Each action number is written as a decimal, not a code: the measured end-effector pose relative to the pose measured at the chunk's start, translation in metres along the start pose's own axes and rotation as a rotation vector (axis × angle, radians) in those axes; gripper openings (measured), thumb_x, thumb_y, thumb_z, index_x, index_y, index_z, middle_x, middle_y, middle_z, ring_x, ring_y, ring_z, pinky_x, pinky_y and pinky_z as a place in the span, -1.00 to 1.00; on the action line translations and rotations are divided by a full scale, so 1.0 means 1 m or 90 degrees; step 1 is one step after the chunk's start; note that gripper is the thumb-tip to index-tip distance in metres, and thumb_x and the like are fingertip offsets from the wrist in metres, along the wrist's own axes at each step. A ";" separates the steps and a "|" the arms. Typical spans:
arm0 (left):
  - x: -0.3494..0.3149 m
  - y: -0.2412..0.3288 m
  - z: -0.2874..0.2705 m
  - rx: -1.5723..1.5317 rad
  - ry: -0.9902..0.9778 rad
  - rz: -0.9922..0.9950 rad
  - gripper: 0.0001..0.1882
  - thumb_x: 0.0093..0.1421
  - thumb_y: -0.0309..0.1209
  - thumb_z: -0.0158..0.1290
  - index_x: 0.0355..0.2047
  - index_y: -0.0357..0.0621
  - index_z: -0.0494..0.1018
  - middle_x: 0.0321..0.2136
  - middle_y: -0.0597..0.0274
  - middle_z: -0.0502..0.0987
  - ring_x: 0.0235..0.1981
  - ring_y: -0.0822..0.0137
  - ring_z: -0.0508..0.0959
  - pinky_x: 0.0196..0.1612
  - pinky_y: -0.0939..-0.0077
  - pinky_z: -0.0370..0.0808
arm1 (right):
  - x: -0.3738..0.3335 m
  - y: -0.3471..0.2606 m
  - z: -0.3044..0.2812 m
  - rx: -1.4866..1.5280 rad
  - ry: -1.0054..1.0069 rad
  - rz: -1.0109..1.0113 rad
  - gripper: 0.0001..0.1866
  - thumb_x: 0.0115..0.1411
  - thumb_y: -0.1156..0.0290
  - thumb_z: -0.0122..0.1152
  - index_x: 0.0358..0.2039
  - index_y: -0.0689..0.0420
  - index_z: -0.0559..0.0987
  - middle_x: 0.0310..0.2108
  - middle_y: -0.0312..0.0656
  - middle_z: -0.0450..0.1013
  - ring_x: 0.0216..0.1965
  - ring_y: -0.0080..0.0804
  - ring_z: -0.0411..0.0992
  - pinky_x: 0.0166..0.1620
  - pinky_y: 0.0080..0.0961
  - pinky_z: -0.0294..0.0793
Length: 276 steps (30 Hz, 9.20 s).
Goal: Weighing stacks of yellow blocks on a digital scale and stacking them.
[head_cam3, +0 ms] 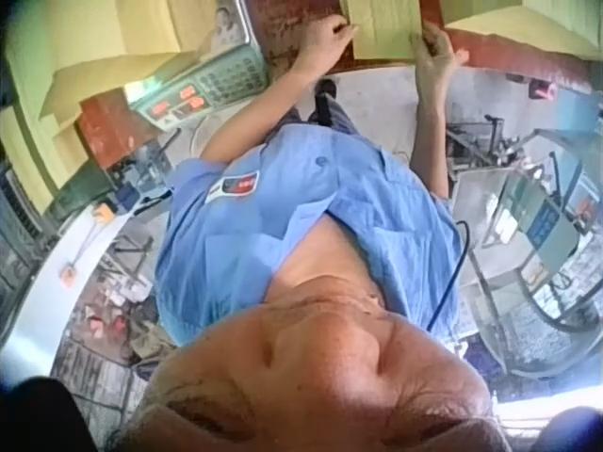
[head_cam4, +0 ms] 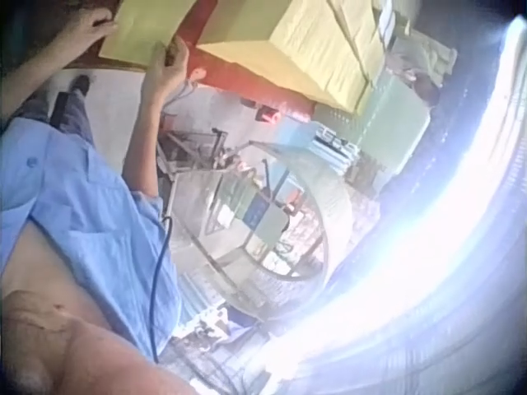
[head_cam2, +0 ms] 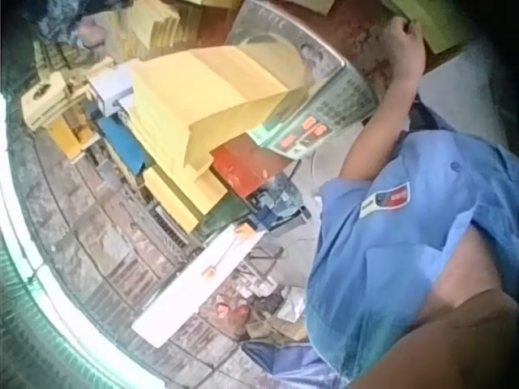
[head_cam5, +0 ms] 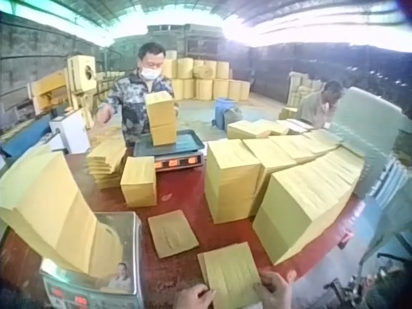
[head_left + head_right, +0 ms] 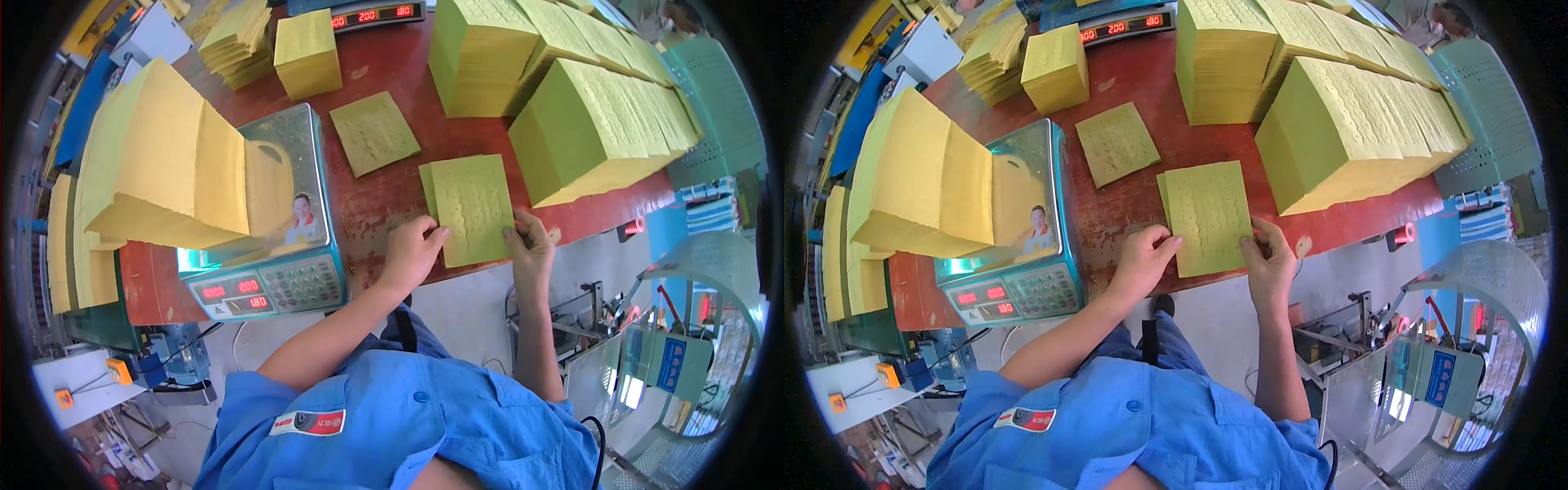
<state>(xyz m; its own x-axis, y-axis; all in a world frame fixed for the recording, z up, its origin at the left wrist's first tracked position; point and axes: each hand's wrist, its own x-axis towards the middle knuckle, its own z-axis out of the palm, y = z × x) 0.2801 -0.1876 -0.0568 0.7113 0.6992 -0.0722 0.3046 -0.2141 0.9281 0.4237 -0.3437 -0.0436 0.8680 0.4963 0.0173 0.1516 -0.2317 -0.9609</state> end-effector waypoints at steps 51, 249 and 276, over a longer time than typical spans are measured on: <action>-0.205 -0.030 -0.341 -0.223 0.280 -0.021 -0.80 0.38 -0.38 0.08 -0.39 -0.15 0.40 -0.62 0.43 0.37 -0.61 0.68 0.32 -0.56 0.73 0.23 | -0.181 -0.183 0.224 0.118 -0.281 -0.189 -0.88 0.12 0.69 0.28 -0.32 0.23 0.59 -0.37 -0.30 0.47 -0.36 -0.63 0.40 -0.29 -0.67 0.38; -0.047 -0.255 -0.766 0.481 0.553 -0.094 -0.50 0.14 -0.42 0.05 0.09 -0.42 0.41 0.17 -0.10 0.42 0.20 -0.02 0.39 0.23 0.14 0.35 | -0.157 -0.283 0.889 -0.158 -0.359 -0.862 -0.82 0.09 0.48 0.17 -0.26 0.15 0.58 -0.14 -0.18 0.57 -0.14 -0.12 0.46 -0.13 -0.19 0.44; -0.234 -0.157 -0.556 0.414 0.137 0.293 -0.42 0.04 -0.43 0.14 0.10 -0.40 0.42 0.17 -0.12 0.42 0.18 -0.09 0.41 0.22 0.02 0.31 | -0.383 -0.115 0.457 0.017 -0.344 0.177 -0.74 0.27 0.60 0.07 -0.03 0.36 0.52 -0.05 -0.03 0.53 -0.05 -0.35 0.51 0.02 -0.48 0.48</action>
<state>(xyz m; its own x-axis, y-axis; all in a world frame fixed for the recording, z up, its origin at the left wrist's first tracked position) -0.2863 0.0611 0.0178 0.7373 0.5470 0.3965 0.3663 -0.8168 0.4457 -0.1424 -0.1243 -0.0660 0.5099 0.7762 -0.3709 -0.0637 -0.3959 -0.9161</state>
